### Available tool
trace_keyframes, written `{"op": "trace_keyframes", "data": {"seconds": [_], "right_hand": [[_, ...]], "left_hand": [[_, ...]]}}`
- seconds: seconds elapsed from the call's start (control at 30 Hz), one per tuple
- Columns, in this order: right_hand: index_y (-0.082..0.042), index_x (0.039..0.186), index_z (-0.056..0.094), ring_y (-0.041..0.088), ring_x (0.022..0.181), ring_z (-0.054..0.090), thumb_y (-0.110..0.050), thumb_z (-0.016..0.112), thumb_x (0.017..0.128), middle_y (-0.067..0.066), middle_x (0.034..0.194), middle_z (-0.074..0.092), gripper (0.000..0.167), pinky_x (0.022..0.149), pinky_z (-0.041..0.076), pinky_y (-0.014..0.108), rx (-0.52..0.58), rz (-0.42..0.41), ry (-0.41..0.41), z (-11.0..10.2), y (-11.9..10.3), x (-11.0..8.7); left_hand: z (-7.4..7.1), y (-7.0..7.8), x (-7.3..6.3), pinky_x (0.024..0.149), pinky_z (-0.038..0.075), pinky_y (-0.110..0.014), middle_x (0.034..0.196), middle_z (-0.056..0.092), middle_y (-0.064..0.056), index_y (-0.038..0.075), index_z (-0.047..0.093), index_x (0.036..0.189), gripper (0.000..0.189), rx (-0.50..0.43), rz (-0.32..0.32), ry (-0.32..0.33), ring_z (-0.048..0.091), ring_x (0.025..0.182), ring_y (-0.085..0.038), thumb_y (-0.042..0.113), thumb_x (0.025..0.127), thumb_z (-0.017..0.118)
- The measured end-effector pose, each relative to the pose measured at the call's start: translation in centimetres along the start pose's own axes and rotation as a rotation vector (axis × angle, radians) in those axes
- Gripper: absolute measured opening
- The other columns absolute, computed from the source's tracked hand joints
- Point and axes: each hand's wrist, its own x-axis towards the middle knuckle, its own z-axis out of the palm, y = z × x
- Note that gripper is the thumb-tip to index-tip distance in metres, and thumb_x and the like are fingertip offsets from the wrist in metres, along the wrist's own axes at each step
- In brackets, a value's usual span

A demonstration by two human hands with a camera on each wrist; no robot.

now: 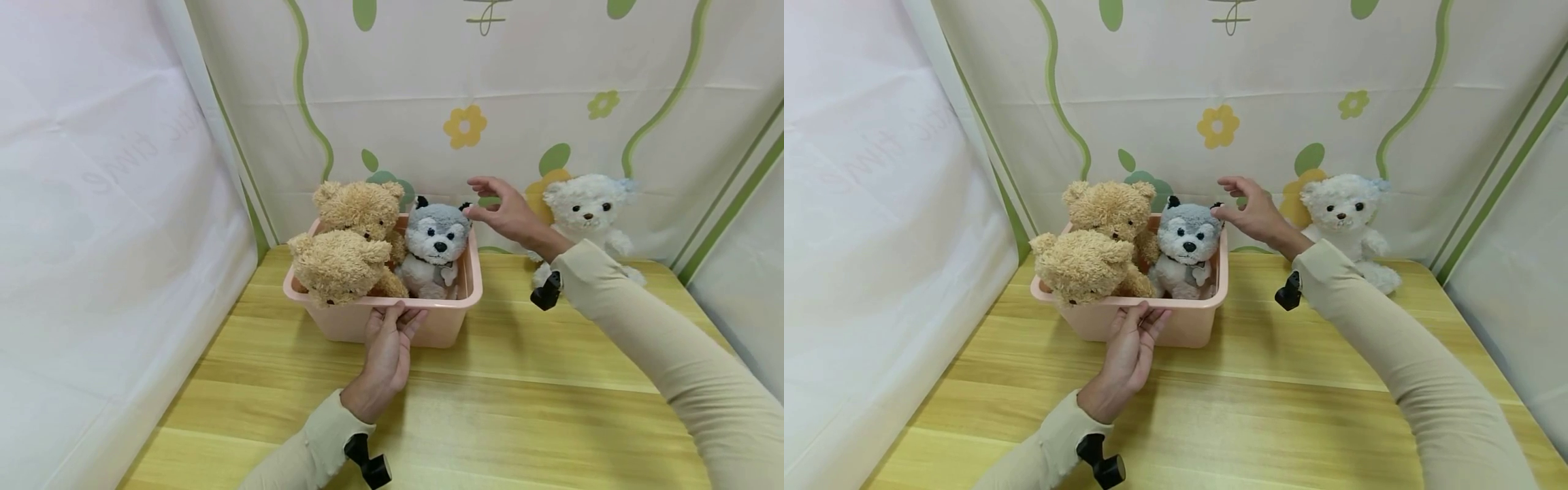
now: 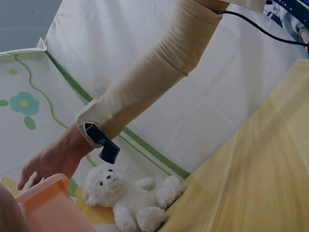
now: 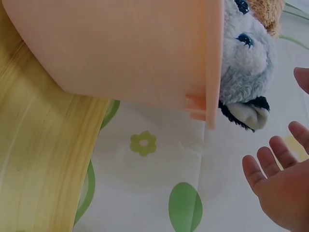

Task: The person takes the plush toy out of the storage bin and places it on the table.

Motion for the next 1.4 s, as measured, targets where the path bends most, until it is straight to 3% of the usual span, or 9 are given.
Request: {"op": "trace_keyframes", "data": {"seconds": [0.27, 0.53, 0.77, 1.03, 1.27, 1.4], "right_hand": [[-0.013, 0.149, 0.039, 0.035, 0.142, 0.033, -0.025, 0.068, 0.093, 0.013, 0.152, 0.039, 0.064, 0.117, 0.031, 0.059, 0.0, -0.013, -0.061, 1.2, 0.4, 0.5], [-0.014, 0.147, 0.042, 0.033, 0.135, 0.038, -0.028, 0.071, 0.091, 0.016, 0.147, 0.041, 0.065, 0.108, 0.042, 0.057, 0.003, 0.005, -0.101, 2.4, 0.0, 1.0], [-0.014, 0.146, 0.043, 0.031, 0.139, 0.036, -0.028, 0.071, 0.091, 0.014, 0.148, 0.042, 0.063, 0.116, 0.032, 0.058, 0.021, -0.005, -0.131, 3.4, 0.2, 1.2], [-0.014, 0.148, 0.042, 0.033, 0.142, 0.033, -0.028, 0.072, 0.09, 0.013, 0.151, 0.041, 0.067, 0.118, 0.029, 0.06, 0.011, -0.011, -0.169, 4.1, -0.5, 0.9], [-0.022, 0.148, 0.043, 0.027, 0.126, 0.052, -0.035, 0.076, 0.086, 0.007, 0.142, 0.05, 0.071, 0.101, 0.053, 0.049, -0.054, 0.023, -0.271, 4.1, -0.8, 1.0], [-0.022, 0.147, 0.044, 0.025, 0.12, 0.056, -0.035, 0.077, 0.085, 0.007, 0.139, 0.054, 0.071, 0.095, 0.055, 0.045, -0.1, 0.013, -0.292, 4.0, -1.1, 1.0]], "left_hand": [[0.0, 0.1, -0.1, 0.088, 0.061, -0.03, 0.092, 0.055, -0.005, 0.006, 0.044, 0.105, 0.004, 0.0, 0.0, 0.002, 0.064, 0.084, -0.013, 0.006, 0.102, 0.047], [0.1, 0.1, -0.1, 0.088, 0.061, -0.03, 0.092, 0.055, -0.005, 0.006, 0.044, 0.105, 0.004, -0.004, 0.003, -0.004, 0.064, 0.084, -0.013, 0.006, 0.102, 0.047], [0.0, 0.1, -0.1, 0.089, 0.061, -0.03, 0.093, 0.055, -0.006, 0.006, 0.043, 0.106, 0.005, -0.001, -0.004, -0.011, 0.064, 0.084, -0.013, 0.006, 0.102, 0.047], [0.0, 0.1, -0.1, 0.089, 0.061, -0.03, 0.093, 0.055, -0.006, 0.006, 0.043, 0.107, 0.006, 0.004, -0.007, -0.008, 0.064, 0.085, -0.013, 0.006, 0.102, 0.046], [-0.1, 0.3, -0.1, 0.089, 0.061, -0.03, 0.093, 0.055, -0.005, 0.006, 0.043, 0.108, 0.006, 0.003, -0.009, -0.008, 0.064, 0.085, -0.013, 0.006, 0.102, 0.046], [-0.1, 0.3, -0.1, 0.088, 0.061, -0.03, 0.093, 0.055, -0.005, 0.006, 0.043, 0.107, 0.006, 0.0, -0.01, -0.002, 0.064, 0.084, -0.012, 0.006, 0.102, 0.046]]}}
